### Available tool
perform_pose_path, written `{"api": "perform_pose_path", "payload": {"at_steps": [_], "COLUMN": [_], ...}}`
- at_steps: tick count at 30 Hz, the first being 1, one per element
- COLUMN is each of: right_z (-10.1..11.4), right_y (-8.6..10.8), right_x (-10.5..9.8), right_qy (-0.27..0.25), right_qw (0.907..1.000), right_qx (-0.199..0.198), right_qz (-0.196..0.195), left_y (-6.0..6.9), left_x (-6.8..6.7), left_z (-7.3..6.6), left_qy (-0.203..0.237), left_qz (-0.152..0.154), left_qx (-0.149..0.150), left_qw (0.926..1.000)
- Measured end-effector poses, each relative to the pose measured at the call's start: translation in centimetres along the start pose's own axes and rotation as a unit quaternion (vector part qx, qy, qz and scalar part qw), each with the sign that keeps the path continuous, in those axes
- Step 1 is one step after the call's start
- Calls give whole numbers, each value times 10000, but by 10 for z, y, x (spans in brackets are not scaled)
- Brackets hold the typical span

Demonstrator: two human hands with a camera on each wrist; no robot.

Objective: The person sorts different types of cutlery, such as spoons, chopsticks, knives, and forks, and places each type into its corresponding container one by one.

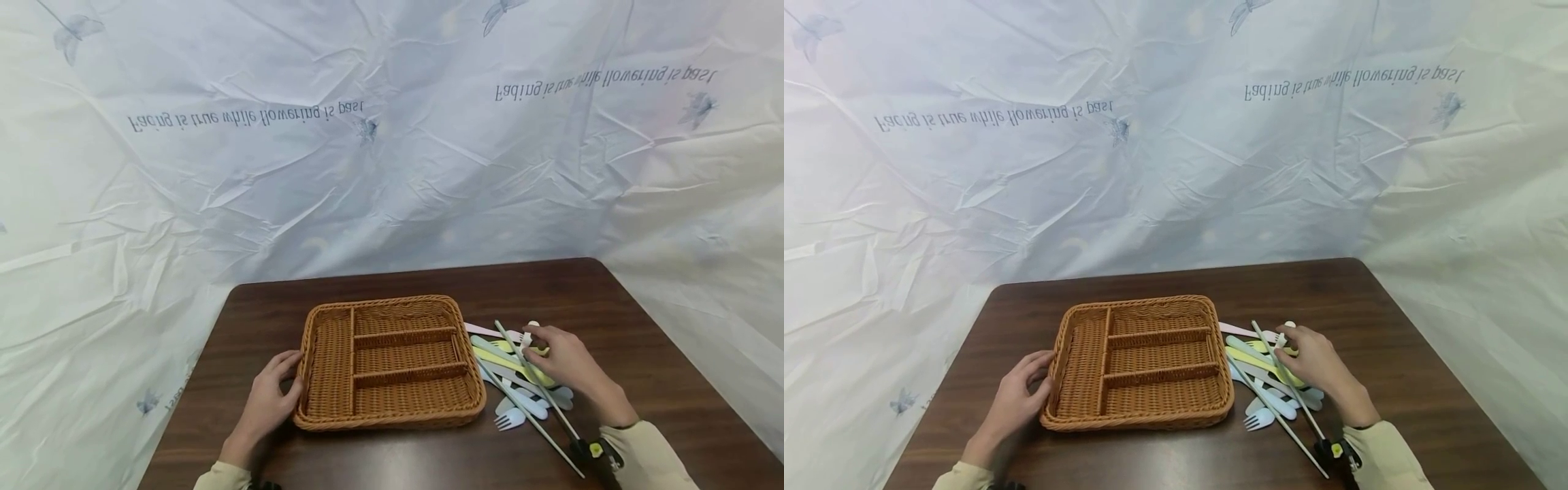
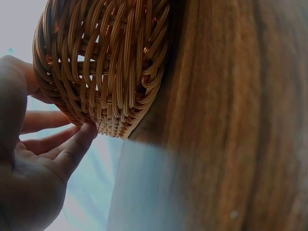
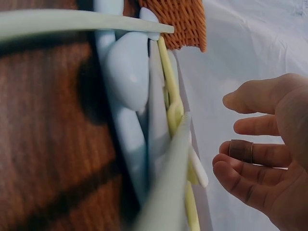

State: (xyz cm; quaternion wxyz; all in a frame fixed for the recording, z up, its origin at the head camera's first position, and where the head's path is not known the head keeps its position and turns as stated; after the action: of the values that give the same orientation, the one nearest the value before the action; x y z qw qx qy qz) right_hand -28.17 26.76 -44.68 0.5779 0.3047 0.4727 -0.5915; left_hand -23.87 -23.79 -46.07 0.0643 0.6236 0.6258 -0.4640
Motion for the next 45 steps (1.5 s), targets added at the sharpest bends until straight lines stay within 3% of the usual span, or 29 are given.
{"api": "perform_pose_path", "payload": {"at_steps": [21, 35, 45], "right_z": [-11, -9, -3], "right_y": [4, 4, 7], "right_x": [16, 27, 23], "right_qy": [205, -99, -139], "right_qw": [9994, 9990, 9997], "right_qx": [267, 291, 187], "right_qz": [74, 317, 124], "left_y": [0, -1, -1], "left_x": [0, 0, -1], "left_z": [-1, 1, -2], "left_qy": [-42, -64, -151], "left_qz": [-32, 56, -6], "left_qx": [-16, -225, -33], "left_qw": [10000, 9997, 9999]}}
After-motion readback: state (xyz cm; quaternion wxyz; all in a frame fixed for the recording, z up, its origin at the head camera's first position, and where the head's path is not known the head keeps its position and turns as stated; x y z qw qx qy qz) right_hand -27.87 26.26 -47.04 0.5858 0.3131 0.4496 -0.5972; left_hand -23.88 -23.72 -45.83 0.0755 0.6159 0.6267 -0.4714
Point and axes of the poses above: each hand's wrist, its own y-axis away from the middle knuckle, its own x-axis out of the palm, z = x × y, the point moved 8 cm from there along -y, towards the middle knuckle, and after that the axes turned 6 degrees about x, right-handed, at the moved point
